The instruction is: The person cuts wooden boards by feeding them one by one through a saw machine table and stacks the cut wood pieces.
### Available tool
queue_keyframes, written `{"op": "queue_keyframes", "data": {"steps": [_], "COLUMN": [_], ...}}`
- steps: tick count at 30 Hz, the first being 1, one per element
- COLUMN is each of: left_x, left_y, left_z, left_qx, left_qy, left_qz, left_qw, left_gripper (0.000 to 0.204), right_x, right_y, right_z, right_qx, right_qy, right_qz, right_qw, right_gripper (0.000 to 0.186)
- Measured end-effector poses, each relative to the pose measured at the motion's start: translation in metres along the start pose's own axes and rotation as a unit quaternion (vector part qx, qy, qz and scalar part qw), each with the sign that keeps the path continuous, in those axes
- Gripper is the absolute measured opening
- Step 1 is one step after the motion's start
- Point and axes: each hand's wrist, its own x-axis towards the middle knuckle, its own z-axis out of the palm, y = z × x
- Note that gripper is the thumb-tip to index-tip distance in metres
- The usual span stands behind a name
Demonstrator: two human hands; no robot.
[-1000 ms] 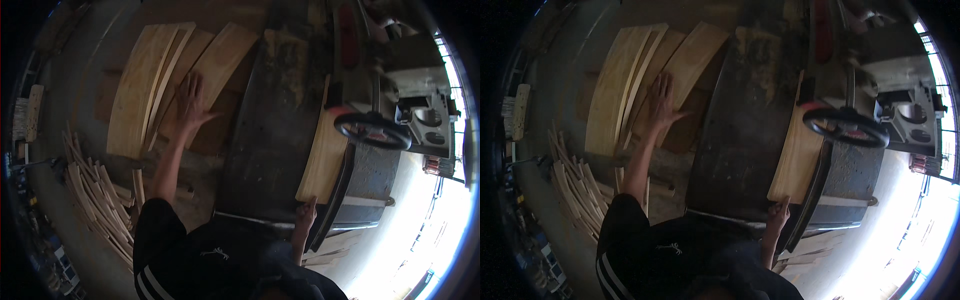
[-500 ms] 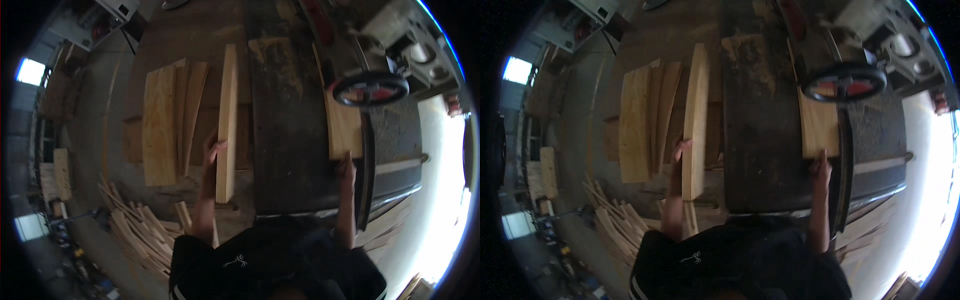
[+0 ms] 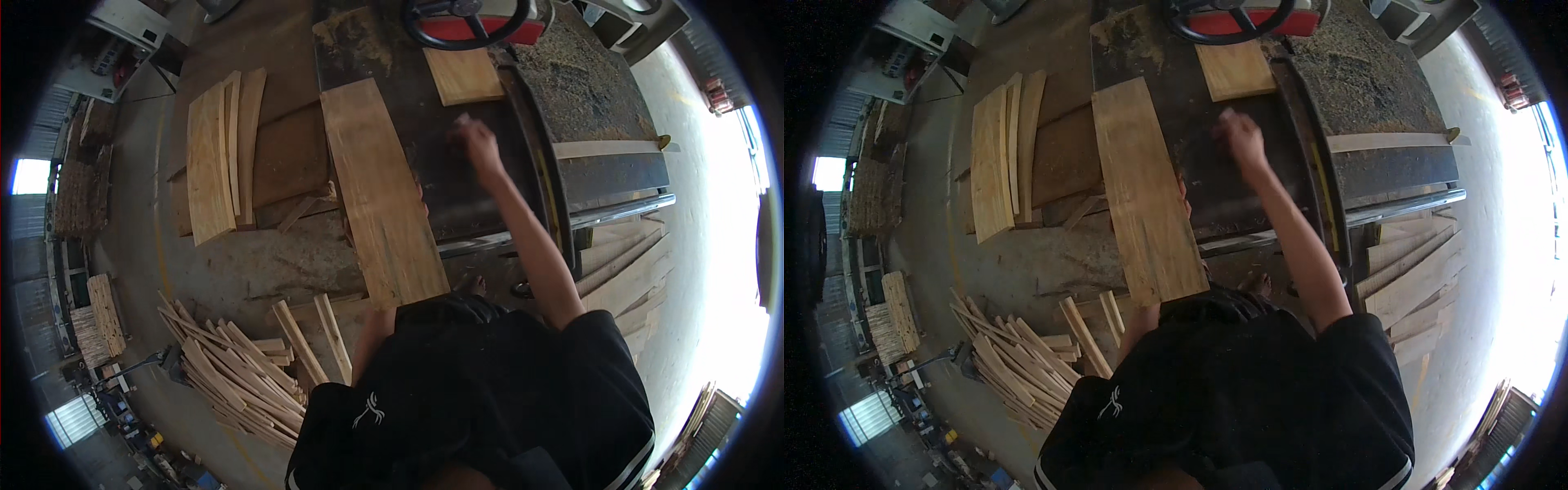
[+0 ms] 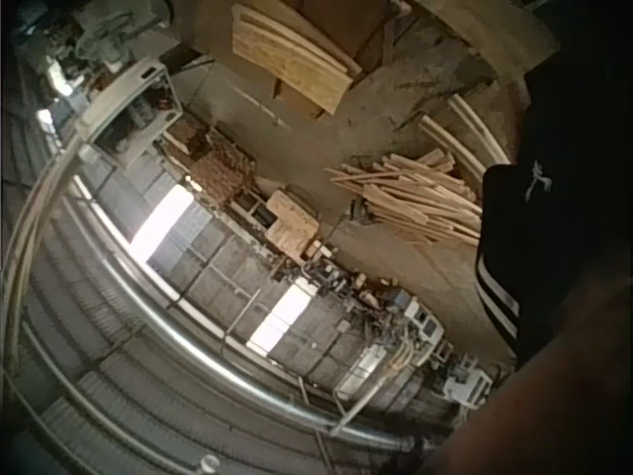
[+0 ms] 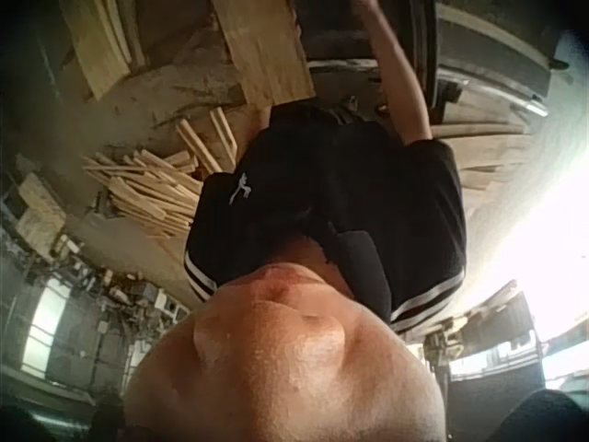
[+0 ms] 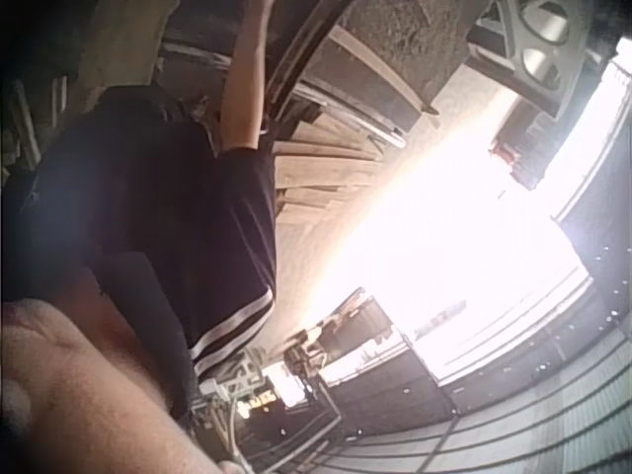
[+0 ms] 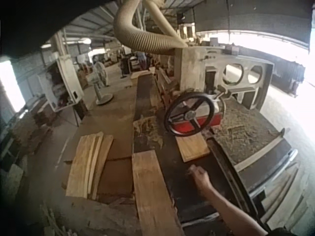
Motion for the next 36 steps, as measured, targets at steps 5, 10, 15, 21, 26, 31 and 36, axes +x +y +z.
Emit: {"op": "queue_keyframes", "data": {"steps": [5,10,15,21,26,31,36], "left_x": [-0.017,0.066,0.046,0.089,0.144,0.198,0.219], "left_y": [-0.06,-0.103,-0.116,-0.108,-0.112,-0.101,-0.093], "left_z": [-0.02,-0.033,0.046,0.016,-0.009,0.005,-0.006], "left_qx": [0.028,0.068,0.736,0.895,0.862,0.865,0.861], "left_qy": [0.025,0.046,0.026,-0.064,-0.066,-0.066,-0.081], "left_qz": [0.021,0.0,0.092,0.18,0.238,0.25,0.239], "left_qw": [0.999,0.997,0.67,0.402,0.443,0.429,0.442], "left_gripper": [0.063,0.064,0.098,0.114,0.105,0.104,0.11], "right_x": [-0.22,-0.28,-0.262,-0.278,-0.242,-0.18,-0.164], "right_y": [-0.02,-0.006,0.018,0.063,0.089,0.072,0.033], "right_z": [-0.018,-0.076,-0.098,-0.109,-0.112,-0.111,-0.093], "right_qx": [-0.122,0.004,0.105,0.405,0.191,0.029,0.109], "right_qy": [-0.217,-0.141,-0.052,-0.056,0.075,0.102,0.19], "right_qz": [0.033,-0.003,0.003,0.2,0.197,0.165,0.201], "right_qw": [0.968,0.99,0.993,0.89,0.959,0.981,0.955], "right_gripper": [0.072,0.07,0.068,0.055,0.068,0.046,0.04]}}
